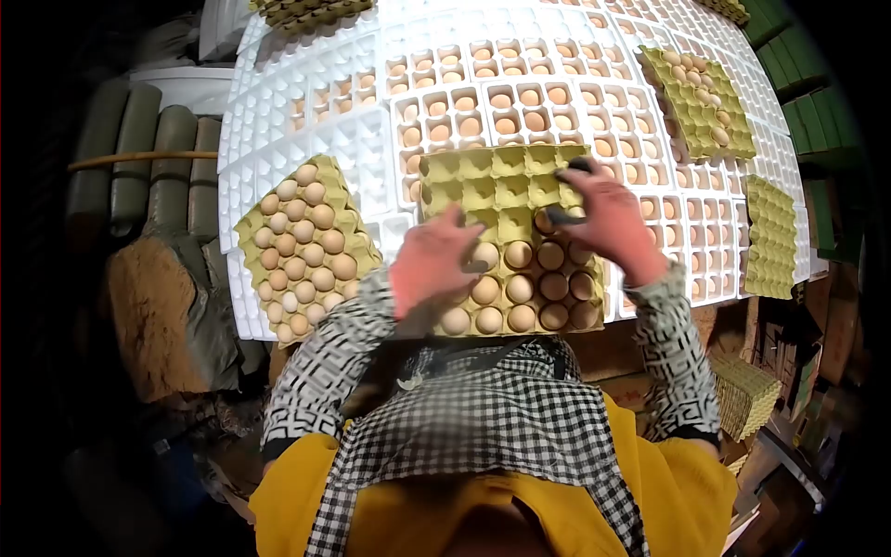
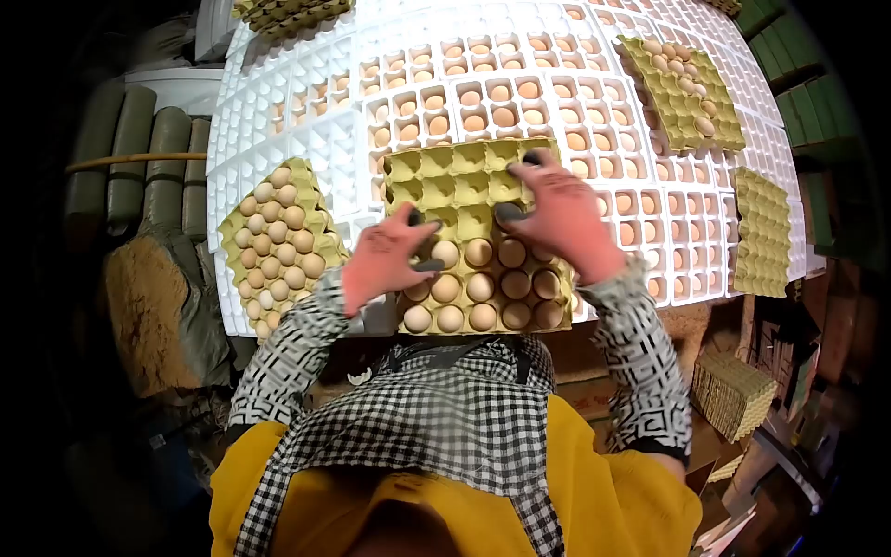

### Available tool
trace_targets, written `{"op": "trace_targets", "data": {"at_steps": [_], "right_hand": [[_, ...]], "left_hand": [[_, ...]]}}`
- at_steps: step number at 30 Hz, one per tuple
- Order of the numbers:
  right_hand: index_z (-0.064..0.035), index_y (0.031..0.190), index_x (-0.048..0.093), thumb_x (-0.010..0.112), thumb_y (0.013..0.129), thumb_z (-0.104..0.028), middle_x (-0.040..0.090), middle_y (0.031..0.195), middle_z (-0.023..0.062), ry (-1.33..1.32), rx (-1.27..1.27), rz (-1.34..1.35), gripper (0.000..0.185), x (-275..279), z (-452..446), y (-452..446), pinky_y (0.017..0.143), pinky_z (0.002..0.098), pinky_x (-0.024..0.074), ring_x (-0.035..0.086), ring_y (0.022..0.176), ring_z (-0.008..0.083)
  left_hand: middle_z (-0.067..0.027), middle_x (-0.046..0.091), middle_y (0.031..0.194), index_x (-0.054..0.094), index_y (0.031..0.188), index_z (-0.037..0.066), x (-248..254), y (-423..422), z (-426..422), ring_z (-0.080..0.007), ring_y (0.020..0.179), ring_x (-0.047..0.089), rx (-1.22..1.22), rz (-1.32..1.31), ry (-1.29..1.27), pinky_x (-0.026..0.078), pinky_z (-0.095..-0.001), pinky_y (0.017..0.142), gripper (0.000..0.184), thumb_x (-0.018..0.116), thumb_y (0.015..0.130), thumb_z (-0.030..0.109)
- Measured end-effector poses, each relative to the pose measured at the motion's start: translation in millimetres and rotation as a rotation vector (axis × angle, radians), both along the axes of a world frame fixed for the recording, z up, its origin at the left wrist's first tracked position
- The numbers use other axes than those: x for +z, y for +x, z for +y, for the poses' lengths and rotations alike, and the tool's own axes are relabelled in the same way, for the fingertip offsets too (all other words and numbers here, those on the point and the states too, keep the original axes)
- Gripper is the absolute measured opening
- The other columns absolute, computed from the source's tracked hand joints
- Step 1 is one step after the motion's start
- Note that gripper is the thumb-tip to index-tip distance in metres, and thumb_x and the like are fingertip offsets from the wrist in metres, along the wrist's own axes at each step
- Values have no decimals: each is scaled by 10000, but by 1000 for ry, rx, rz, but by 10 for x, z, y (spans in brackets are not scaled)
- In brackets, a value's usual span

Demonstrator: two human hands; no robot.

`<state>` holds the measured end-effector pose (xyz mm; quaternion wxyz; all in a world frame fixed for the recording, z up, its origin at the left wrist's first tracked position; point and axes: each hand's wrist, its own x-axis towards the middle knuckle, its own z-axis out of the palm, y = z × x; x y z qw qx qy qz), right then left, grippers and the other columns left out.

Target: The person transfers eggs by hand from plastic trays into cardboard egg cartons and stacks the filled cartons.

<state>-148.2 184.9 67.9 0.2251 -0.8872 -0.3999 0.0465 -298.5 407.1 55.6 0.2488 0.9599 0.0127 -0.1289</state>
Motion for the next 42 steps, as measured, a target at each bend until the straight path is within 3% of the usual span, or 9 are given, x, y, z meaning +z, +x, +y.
{"op": "trace_targets", "data": {"at_steps": [4,11,15,20,26,31,36,39,42], "right_hand": [[-47,1037,693,677,757,-182,564,1307,166,-608,326,-144,312,-236,171,-12,733,331,547,657,966,245],[-23,1348,542,623,812,-183,661,1114,64,923,-249,1029,565,162,-706,125,584,229,457,623,791,111],[-92,1080,711,735,781,-361,650,923,120,169,-264,281,403,-200,-778,154,694,360,501,628,819,239],[-41,850,692,757,717,-526,656,956,173,-444,-319,-131,507,-726,-310,-165,753,420,512,640,871,325],[-50,905,724,786,727,-413,690,862,99,-105,-513,41,409,-395,-433,-113,832,406,494,641,883,304],[76,1200,594,726,828,-93,606,1185,114,525,-441,711,429,-221,718,54,883,297,504,612,1014,173],[34,1096,641,717,857,-222,599,803,-16,474,-135,959,359,-346,3487,224,516,211,375,479,631,37],[31,987,692,721,859,-321,605,738,-23,512,-6,874,376,-362,5142,225,491,240,397,493,583,51],[-10,1078,702,731,786,-399,704,873,128,491,53,674,487,-807,6370,243,773,355,516,667,831,277]], "left_hand": [[-113,570,1155,638,1218,114,87,160,-146,-249,900,642,-249,244,295,533,-331,823,513,771,738,237],[-92,570,1260,469,1381,57,-10,-209,234,-171,1008,628,509,183,-1724,559,-285,804,602,681,817,68],[-167,606,1165,583,1200,-57,24,140,-154,-258,978,620,-3,-119,-318,532,-349,841,530,735,805,262],[-237,571,1143,658,1060,15,-384,311,-582,-315,852,644,-353,-23,407,529,-413,699,340,630,811,244],[-235,390,1436,639,1246,129,-67,80,822,-366,1170,566,158,-206,-185,441,-418,1030,667,801,696,469],[-174,607,1118,659,1087,-28,-240,-61,3842,-304,1041,610,864,-615,-126,487,-383,921,514,834,713,279],[-94,611,1173,614,1203,-15,-1148,84,5320,-134,872,640,923,-425,-774,548,-266,651,522,816,743,126],[-163,640,1165,609,1247,112,-1710,192,5289,-309,1091,594,501,-390,62,482,-379,957,553,798,736,210],[-176,582,1282,573,1315,115,-1244,121,5288,-317,1211,537,717,-345,-176,428,-378,1035,621,781,735,190]]}}
